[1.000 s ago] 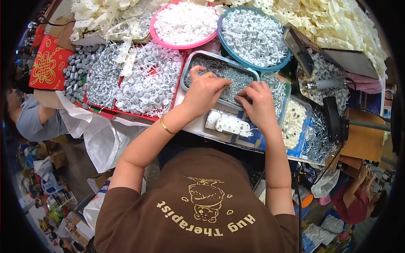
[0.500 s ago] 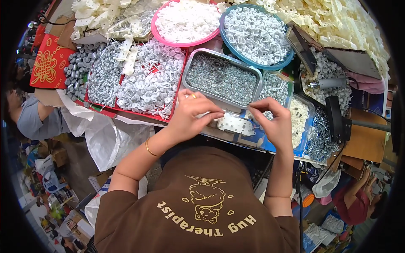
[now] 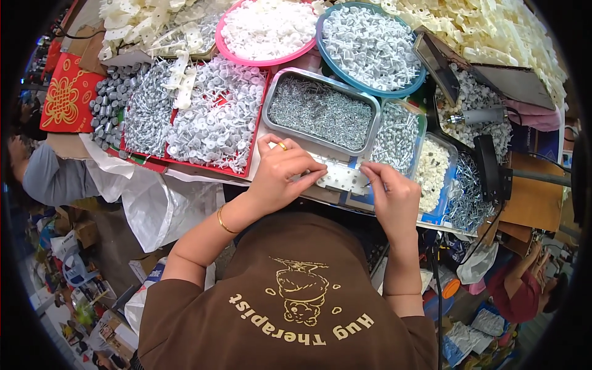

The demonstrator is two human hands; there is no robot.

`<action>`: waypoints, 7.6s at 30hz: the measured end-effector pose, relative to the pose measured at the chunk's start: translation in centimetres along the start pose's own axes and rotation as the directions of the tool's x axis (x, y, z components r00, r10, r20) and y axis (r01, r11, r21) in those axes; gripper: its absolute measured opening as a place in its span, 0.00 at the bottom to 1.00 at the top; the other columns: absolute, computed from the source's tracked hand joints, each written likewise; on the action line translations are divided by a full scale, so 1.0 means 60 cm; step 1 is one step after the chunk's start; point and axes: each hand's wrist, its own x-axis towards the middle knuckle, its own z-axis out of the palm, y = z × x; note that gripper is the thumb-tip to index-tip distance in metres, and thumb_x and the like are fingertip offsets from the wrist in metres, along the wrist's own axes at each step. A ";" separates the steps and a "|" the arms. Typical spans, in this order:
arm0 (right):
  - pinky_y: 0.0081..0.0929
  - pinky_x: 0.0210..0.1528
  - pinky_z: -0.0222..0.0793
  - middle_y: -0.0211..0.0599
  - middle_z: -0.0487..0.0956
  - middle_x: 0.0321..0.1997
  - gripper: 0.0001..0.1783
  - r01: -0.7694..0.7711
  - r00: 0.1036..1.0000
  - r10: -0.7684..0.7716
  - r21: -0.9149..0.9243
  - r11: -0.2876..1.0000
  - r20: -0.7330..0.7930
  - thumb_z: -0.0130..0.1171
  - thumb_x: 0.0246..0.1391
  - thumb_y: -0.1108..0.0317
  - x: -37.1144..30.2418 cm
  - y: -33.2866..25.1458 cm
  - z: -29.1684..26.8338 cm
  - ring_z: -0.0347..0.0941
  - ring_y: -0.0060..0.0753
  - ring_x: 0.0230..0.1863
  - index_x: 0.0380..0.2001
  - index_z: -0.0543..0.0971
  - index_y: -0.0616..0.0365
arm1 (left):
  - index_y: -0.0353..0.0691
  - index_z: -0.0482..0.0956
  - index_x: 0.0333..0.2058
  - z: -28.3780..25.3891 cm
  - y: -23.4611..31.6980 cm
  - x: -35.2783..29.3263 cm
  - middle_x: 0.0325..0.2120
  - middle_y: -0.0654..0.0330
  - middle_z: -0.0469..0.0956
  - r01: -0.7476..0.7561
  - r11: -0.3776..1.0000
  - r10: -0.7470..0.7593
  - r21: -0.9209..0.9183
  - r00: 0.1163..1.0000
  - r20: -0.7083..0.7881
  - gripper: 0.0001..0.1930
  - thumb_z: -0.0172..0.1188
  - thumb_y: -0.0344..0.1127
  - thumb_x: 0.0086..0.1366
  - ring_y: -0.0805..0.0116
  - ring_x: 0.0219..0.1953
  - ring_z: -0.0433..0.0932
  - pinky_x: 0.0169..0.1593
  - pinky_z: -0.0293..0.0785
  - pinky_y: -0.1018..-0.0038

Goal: Assemble small toy components using a manual assembly tool and various parts at a factory workbench.

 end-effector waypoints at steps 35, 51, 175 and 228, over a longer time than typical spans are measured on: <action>0.28 0.37 0.71 0.35 0.84 0.32 0.05 0.156 0.986 -0.154 0.031 0.987 -0.055 0.68 0.54 0.72 0.118 0.064 0.053 0.76 0.32 0.33 0.34 0.86 0.60 | 0.54 0.87 0.28 0.021 -0.028 0.104 0.28 0.73 0.78 -0.168 0.929 0.210 0.329 0.973 -0.098 0.04 0.72 0.41 0.53 0.70 0.40 0.73 0.54 0.52 0.60; 0.20 0.39 0.72 0.33 0.81 0.31 0.07 0.001 1.000 -0.008 0.384 0.923 0.017 0.68 0.53 0.79 0.001 -0.014 -0.008 0.76 0.22 0.32 0.34 0.79 0.64 | 0.49 0.81 0.29 0.060 -0.062 0.108 0.29 0.70 0.79 -0.186 0.960 0.201 0.210 0.978 -0.056 0.02 0.66 0.35 0.60 0.67 0.40 0.76 0.55 0.53 0.58; 0.22 0.21 0.67 0.30 0.69 0.18 0.33 0.145 0.988 -0.112 0.857 0.495 -0.102 0.59 0.58 0.36 0.073 -0.100 0.035 0.66 0.22 0.17 0.36 0.68 0.60 | 0.46 0.78 0.43 0.028 0.002 -0.029 0.38 0.67 0.79 0.097 0.993 -0.096 -0.074 0.995 0.009 0.20 0.74 0.42 0.54 0.65 0.49 0.74 0.57 0.50 0.56; 0.39 0.52 0.76 0.45 0.76 0.49 0.36 -0.323 0.781 0.574 0.627 0.709 -0.246 0.65 0.63 0.54 0.214 0.333 -0.261 0.78 0.37 0.47 0.64 0.61 0.59 | 0.31 0.74 0.58 -0.353 -0.109 -0.183 0.53 0.56 0.79 0.606 0.795 -0.606 0.039 0.788 0.108 0.26 0.47 0.13 0.61 0.66 0.57 0.76 0.62 0.67 0.72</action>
